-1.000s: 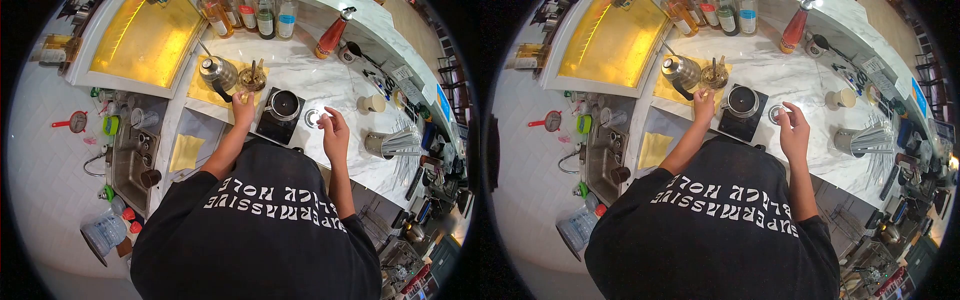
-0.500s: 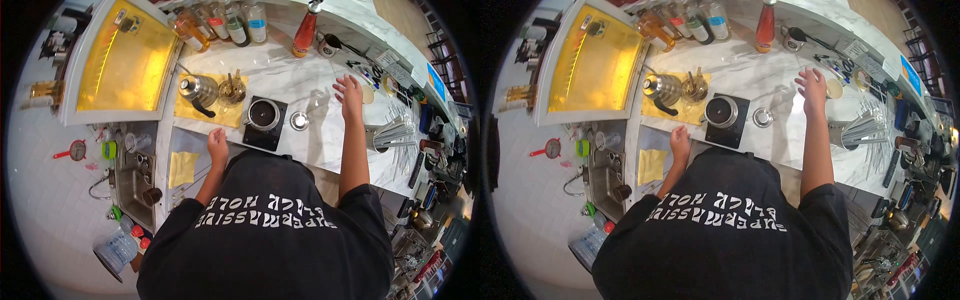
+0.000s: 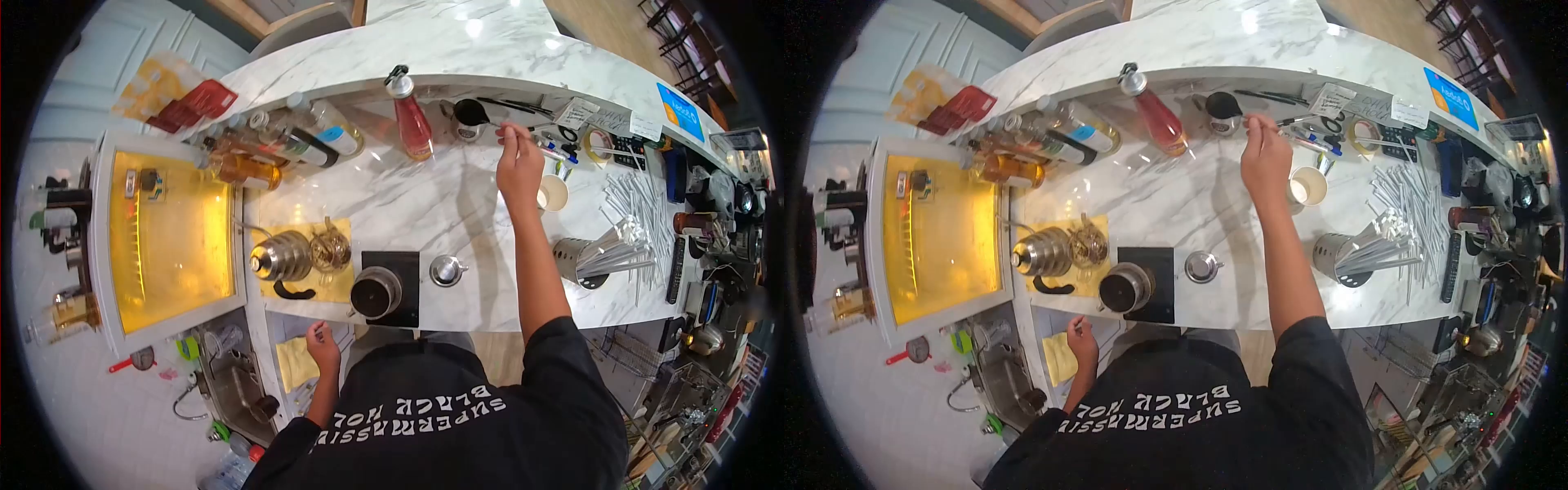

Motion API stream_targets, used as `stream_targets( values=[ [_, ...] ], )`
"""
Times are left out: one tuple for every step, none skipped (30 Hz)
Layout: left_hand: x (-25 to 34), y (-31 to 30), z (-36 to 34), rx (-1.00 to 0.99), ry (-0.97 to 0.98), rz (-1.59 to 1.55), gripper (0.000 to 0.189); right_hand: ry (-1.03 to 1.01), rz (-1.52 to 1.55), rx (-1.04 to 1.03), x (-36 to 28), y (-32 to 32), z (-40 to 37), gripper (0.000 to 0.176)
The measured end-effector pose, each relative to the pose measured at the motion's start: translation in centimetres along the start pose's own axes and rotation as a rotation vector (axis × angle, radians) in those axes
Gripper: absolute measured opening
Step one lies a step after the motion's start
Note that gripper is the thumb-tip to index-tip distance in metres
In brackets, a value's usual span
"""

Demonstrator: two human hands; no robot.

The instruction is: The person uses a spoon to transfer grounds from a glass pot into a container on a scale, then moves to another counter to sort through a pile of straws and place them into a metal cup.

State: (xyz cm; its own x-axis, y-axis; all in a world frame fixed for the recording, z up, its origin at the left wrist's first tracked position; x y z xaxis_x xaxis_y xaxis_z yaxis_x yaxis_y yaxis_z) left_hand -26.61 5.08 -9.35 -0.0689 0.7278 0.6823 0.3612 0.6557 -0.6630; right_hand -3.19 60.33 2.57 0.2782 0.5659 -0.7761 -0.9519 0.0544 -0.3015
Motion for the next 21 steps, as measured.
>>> stream_targets(
  values=[
    [0.3,-0.1,0.1,0.011,0.01,0.023,0.022,-0.129,-0.11,0.019,-0.8,-0.4,0.0,0.014],
    [0.6,-0.2,0.0,0.011,0.01,0.05,0.022,-0.258,-0.223,0.037,-1.8,-0.9,0.0,0.012],
    [0.9,-0.3,-0.1,0.012,0.009,0.078,0.021,-0.386,-0.336,0.052,-2.5,-1.3,-0.2,0.01],
    [1.1,-0.5,-0.2,0.015,0.006,0.107,0.021,-0.388,-0.306,0.057,-2.7,-1.5,-0.5,0.009],
    [1.3,-0.6,-0.2,0.019,0.009,0.113,0.021,-0.39,-0.303,0.055,-2.7,-1.6,-0.7,0.009],
    [1.6,-0.5,-0.4,0.025,0.011,0.119,0.021,-0.393,-0.298,0.053,-2.7,-1.5,-0.8,0.009],
    [2.0,-0.5,-0.6,0.031,0.012,0.125,0.021,-0.395,-0.294,0.048,-2.8,-1.5,-1.1,0.008],
    [2.2,-0.6,-0.9,0.036,0.021,0.141,0.021,-0.391,-0.301,0.052,-3.0,-1.6,-1.3,0.008],
    [2.5,-0.5,-1.0,0.042,0.032,0.155,0.02,-0.388,-0.309,0.058,-3.1,-1.7,-1.4,0.008],
    [2.8,-0.4,-1.1,0.046,0.043,0.17,0.02,-0.385,-0.317,0.062,-3.2,-1.9,-1.4,0.007],
    [3.0,-0.5,-1.3,0.038,0.049,0.165,0.02,-0.385,-0.304,0.082,-3.4,-2.1,-1.5,0.007],
    [3.4,-0.4,-1.3,0.028,0.056,0.159,0.02,-0.385,-0.291,0.102,-3.6,-2.4,-1.5,0.007],
    [3.6,-0.4,-1.4,0.018,0.062,0.155,0.019,-0.385,-0.278,0.12,-3.9,-2.8,-1.5,0.006],
    [3.7,-0.6,-1.5,-0.016,0.065,0.151,0.019,-0.386,-0.276,0.136,-4.4,-3.2,-1.7,0.006],
    [3.8,-0.8,-1.5,-0.05,0.067,0.147,0.019,-0.387,-0.273,0.153,-4.9,-3.7,-1.7,0.006],
    [4.0,-1.1,-1.6,-0.08,0.07,0.142,0.018,-0.39,-0.267,0.169,-5.5,-4.1,-1.7,0.007],
    [4.2,-1.6,-1.7,-0.122,0.088,0.153,0.018,-0.388,-0.262,0.204,-6.1,-4.5,-2.0,0.009],
    [4.4,-2.3,-1.9,-0.161,0.105,0.164,0.018,-0.386,-0.255,0.237,-6.8,-5.0,-2.3,0.01],
    [4.6,-2.9,-2.2,-0.203,0.121,0.175,0.018,-0.383,-0.25,0.269,-8.0,-5.4,-2.6,0.012],
    [4.7,-3.7,-2.4,-0.216,0.111,0.164,0.017,-0.337,-0.161,0.327,-9.5,-5.9,-3.1,0.018],
    [4.8,-4.4,-2.4,-0.23,0.103,0.153,0.016,-0.268,-0.103,0.357,-10.8,-6.6,-3.7,0.021]
  ],
)
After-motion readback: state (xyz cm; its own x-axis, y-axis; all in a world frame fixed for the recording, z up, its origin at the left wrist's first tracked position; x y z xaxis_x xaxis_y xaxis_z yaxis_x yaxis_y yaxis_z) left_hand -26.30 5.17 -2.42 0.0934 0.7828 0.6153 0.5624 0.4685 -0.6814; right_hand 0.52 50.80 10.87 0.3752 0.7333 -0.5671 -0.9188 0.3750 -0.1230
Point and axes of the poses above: each hand's wrist, its own z-axis towards the middle knuckle, its own y-axis out of the palm, x = y × z, the point moved 2 cm from there along z, towards the middle knuckle, and after that the axes turned 12 degrees about -y, right-handed, at the moved point
